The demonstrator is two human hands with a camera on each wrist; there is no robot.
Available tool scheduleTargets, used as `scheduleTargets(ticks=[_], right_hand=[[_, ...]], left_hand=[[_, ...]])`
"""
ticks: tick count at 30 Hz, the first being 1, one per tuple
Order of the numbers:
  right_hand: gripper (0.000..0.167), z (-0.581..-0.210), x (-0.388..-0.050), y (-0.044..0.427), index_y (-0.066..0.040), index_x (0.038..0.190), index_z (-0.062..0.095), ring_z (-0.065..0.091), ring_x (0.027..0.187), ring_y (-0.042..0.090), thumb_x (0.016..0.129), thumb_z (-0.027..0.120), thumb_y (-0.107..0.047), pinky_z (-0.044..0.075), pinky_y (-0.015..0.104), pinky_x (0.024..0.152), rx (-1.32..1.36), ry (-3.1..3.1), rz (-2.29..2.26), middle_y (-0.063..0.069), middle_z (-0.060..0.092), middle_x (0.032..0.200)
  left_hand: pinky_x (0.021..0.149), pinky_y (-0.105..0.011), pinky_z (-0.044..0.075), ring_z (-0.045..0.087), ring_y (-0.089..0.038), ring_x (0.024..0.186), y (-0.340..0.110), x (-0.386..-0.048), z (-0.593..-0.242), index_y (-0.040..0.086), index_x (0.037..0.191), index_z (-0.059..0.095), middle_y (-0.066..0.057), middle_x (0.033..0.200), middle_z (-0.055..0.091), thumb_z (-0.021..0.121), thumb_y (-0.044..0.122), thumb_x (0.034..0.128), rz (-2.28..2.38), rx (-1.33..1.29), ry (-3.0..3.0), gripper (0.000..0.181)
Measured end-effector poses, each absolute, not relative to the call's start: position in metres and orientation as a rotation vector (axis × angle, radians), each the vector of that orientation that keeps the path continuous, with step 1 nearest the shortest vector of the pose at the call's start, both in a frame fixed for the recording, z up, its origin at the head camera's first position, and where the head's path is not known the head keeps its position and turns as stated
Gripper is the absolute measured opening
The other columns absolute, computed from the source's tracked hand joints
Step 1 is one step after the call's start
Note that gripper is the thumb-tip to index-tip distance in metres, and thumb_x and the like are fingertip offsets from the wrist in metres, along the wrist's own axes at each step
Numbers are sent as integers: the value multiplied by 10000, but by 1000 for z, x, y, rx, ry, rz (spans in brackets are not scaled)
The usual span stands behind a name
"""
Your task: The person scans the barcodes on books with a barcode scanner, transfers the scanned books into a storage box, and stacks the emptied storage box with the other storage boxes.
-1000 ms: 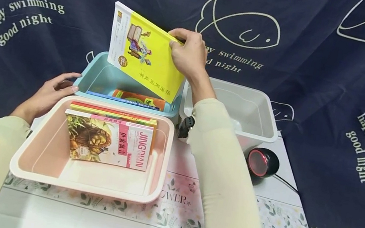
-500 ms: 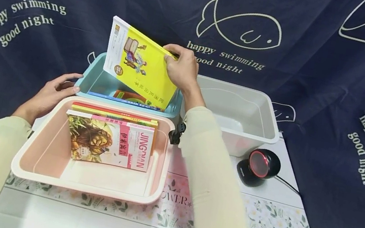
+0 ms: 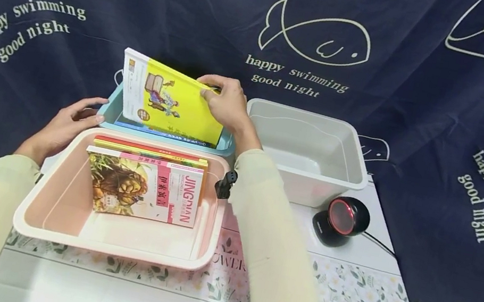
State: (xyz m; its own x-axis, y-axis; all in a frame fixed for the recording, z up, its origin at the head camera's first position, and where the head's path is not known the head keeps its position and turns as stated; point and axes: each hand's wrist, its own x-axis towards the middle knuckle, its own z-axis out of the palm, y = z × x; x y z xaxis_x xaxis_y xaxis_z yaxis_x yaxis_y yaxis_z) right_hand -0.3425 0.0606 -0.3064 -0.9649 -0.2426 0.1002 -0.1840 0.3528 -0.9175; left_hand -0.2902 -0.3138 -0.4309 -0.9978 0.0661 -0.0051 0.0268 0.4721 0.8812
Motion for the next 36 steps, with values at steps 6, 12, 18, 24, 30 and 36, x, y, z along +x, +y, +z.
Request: scheduleTargets(ticks=[6,12,18,24,30,36], right_hand=[[244,-318,-337,56,-131,1230,742,727,978,197,1018,626,-103,538,325,910,-469,2502,-1599,50,757,1174],[244,-335,-335,54,-134,1210,760,706,996,187,1004,638,-83,525,314,910,-476,2485,-1507,36,760,1178],[234,-350,-334,58,-155,1190,770,650,1083,195,991,660,-100,504,361,985,-469,2471,-1437,13,735,1222],[218,-363,-332,59,-164,1164,776,657,1086,201,990,664,-93,499,372,985,-420,2417,-1462,15,736,1196],[229,-368,-331,57,-141,1166,772,654,1089,189,990,651,-60,499,349,968,-402,2355,-1453,45,725,1218],[244,-369,-332,57,-109,1155,763,644,1133,201,962,654,-9,499,368,1012,-421,2337,-1399,62,728,1222]], left_hand=[[807,-134,472,493,-329,1355,-314,-291,-430,336,1602,367,-268,1576,421,613,412,1036,1605,78,2648,622],[811,-114,481,513,-148,1274,-313,-289,-430,334,1593,376,-227,1565,438,610,430,1035,1612,69,2638,613],[800,-122,506,550,48,1077,-313,-288,-430,318,1590,385,-229,1532,469,611,409,1038,1643,88,2631,604],[803,-124,513,571,76,1042,-312,-289,-430,294,1582,398,-226,1517,492,616,384,1040,1673,98,2624,591],[813,-132,520,581,79,1044,-311,-289,-431,293,1582,399,-216,1500,498,613,377,1043,1687,110,2616,586],[805,-135,524,579,77,1044,-314,-288,-433,308,1586,396,-254,1511,484,613,383,1042,1678,131,2627,590]])
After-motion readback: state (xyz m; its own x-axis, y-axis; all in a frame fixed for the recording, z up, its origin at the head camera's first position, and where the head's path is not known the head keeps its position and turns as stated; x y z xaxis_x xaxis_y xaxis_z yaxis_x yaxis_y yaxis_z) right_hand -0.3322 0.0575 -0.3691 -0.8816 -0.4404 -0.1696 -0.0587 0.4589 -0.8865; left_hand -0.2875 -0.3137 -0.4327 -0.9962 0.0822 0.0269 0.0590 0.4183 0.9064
